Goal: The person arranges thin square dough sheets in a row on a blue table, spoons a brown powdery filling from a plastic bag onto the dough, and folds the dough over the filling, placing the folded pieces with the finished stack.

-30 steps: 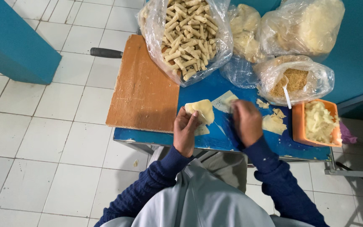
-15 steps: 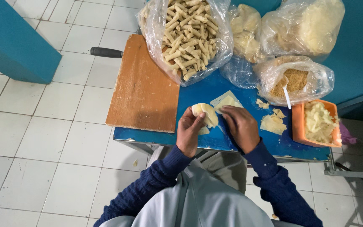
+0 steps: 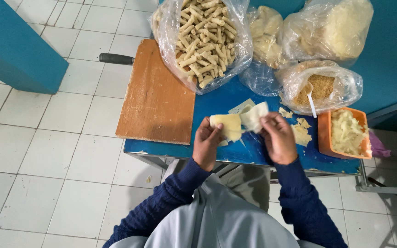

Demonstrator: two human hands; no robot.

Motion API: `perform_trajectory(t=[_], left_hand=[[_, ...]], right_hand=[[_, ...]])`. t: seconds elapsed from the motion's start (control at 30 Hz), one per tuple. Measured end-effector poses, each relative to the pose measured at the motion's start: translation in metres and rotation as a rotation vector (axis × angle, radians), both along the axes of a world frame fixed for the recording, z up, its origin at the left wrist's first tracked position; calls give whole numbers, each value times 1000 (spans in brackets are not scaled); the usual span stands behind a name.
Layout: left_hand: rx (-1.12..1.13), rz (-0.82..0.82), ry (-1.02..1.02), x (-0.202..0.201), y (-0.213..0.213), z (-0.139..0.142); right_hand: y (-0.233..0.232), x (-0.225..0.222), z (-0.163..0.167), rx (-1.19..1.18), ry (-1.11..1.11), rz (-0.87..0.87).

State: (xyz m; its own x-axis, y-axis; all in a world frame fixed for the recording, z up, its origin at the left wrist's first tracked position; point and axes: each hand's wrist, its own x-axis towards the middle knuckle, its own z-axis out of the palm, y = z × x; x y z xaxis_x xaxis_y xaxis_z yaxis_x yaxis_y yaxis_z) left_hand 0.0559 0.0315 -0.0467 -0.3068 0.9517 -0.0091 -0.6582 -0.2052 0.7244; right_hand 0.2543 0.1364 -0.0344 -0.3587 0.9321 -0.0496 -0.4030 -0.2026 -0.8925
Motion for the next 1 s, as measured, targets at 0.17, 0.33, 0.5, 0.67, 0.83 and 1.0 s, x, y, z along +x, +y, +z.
perform_trajectory(t=[0.17,0.33,0.5,0.67,0.83,1.0], left_hand=[[6,29,31,-7,-5,10],[58,71,47,-9,-7,15],[48,72,62,-10,-9,16],[70,49,32,-6,-3,6],[65,25,11,3,3,-7],[102,-12,-6,11,7,-10]], right_hand=[[18,5,14,496,-535,-314],[-15,-22,30,1172,-1032,-289],[-37,-32,41,1234,-1068,-228],[-41,-35,46,1221,-1095,-215],[-50,-36,64,1058,-856,-191],[-70,-55,66,924,-799,-193]])
